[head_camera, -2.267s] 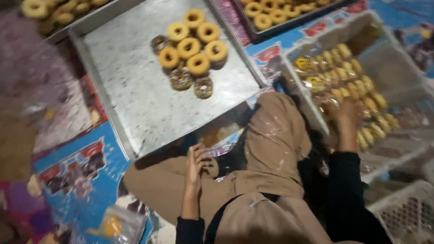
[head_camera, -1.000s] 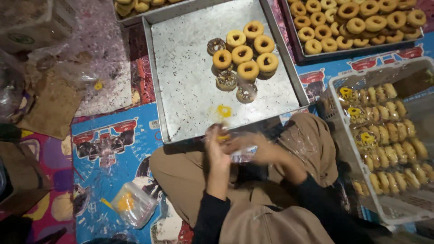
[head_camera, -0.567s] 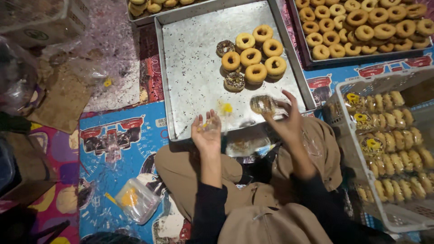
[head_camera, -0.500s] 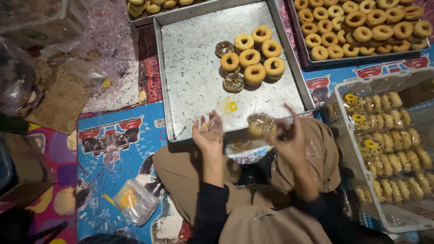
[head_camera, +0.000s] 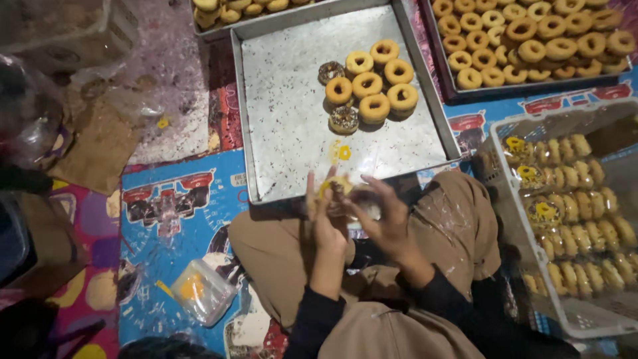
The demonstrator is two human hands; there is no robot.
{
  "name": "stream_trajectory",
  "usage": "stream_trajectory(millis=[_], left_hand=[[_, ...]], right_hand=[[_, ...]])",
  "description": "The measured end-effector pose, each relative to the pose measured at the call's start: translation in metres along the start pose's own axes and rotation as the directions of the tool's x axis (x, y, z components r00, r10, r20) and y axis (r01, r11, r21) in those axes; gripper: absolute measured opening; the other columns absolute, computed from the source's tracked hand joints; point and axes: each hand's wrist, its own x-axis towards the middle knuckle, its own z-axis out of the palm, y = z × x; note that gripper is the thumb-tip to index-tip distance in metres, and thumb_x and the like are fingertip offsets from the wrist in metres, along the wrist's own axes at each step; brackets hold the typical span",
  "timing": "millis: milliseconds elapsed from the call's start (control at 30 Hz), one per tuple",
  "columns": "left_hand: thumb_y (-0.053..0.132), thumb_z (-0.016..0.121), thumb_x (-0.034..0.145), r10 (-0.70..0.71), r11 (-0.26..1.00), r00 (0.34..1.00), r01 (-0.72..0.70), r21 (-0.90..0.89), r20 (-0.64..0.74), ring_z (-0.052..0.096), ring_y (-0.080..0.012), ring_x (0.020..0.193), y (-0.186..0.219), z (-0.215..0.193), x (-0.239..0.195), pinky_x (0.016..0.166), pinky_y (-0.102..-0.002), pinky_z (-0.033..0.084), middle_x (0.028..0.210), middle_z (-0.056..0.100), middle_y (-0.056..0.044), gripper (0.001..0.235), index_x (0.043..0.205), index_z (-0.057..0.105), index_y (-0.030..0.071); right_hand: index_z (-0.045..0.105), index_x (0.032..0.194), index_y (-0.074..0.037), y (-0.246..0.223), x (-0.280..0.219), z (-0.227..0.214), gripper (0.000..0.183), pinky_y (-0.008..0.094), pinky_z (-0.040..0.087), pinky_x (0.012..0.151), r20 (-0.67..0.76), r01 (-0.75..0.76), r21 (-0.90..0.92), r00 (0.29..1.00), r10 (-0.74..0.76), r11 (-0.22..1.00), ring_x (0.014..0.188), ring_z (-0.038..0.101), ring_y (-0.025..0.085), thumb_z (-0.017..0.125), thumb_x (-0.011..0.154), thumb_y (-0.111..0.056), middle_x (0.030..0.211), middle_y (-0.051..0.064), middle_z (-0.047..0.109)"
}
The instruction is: The person sits on the floor and repeatedly picks donuts from a metal tray, places them into small plastic bags, and sets the filled bags into a white crate. The person handles donuts one at a time throughout the clip.
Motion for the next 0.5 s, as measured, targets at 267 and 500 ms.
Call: stream_trajectory(millis=[267, 500], left_hand=[[0.015, 0.048, 0.095, -0.067, 0.448, 0.609, -0.689, 0.57, 0.79, 0.07, -0.0176, 0.078, 0.058, 0.008, -0.006, 0.106, -0.038, 0.036, 0.081, 0.071, -0.003, 0.03, 0.094, 0.077, 0.007], [0.007, 0.075, 0.086, 0.016, -0.039, 0.043, -0.998, 0.043, 0.999, 0.071, -0.0299, 0.086, 0.129, 0.072, -0.05, 0.073, -0.04, 0.056, 0.095, 0.07, -0.016, 0.021, 0.103, 0.069, -0.004]], right_hand=[[0.042, 0.151, -0.008, -0.026, 0.039, -0.071, 0.069, 0.032, 0.062, 0.084, 0.589, -0.125, 0.092, 0.807, 0.048, 0.988, 0.094, 0.078, 0.02, 0.07, 0.089, 0.001, 0.102, 0.009, 0.077], [0.075, 0.117, -0.006, -0.065, 0.029, -0.079, 0.03, 0.03, 0.05, 0.07, 0.437, 0.039, -0.013, 0.899, -0.029, 0.999, 0.077, 0.063, 0.017, 0.077, 0.087, -0.005, 0.088, 0.003, 0.073]])
